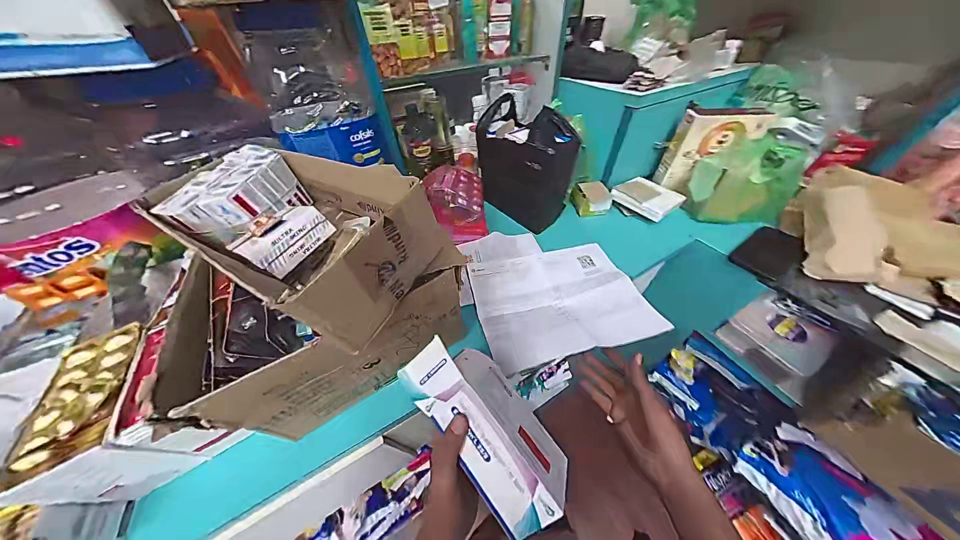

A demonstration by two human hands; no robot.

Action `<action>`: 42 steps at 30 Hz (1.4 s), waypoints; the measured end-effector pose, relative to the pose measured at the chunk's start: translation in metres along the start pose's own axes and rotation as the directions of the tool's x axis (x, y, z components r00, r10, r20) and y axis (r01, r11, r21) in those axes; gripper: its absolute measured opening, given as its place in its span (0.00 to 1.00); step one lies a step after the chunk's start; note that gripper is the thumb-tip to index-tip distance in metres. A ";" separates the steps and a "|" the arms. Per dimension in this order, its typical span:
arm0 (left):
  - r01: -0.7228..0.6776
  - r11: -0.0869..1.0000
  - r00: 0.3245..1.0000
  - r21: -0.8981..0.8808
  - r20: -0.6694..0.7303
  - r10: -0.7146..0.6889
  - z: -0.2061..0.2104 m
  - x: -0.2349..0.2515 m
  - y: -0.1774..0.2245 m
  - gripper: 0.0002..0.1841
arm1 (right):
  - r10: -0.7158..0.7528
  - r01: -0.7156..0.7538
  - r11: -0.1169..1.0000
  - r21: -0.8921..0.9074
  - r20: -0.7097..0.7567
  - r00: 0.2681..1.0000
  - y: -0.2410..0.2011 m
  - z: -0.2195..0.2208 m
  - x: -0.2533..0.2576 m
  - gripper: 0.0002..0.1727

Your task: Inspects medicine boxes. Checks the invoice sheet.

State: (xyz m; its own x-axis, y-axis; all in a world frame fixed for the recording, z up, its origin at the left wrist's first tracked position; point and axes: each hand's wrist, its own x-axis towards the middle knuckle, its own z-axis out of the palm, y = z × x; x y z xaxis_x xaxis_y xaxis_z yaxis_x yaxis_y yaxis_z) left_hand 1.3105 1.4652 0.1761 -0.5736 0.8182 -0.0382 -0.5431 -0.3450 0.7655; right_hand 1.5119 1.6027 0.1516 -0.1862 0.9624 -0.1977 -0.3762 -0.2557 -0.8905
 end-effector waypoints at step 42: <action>0.191 0.873 0.907 0.448 -0.421 0.017 0.060 -0.064 -0.056 0.24 | -0.481 0.905 0.135 -0.404 0.772 0.416 -0.070 0.000 0.158 0.38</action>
State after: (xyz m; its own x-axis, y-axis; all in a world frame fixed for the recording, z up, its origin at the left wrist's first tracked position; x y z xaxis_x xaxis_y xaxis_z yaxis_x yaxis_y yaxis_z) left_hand 1.4144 1.4602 0.1744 -0.7877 0.5427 -0.2915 -0.3089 0.0615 0.9491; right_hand 1.5086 1.7726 0.1823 -0.5972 0.4530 0.6619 0.1476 0.8732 -0.4645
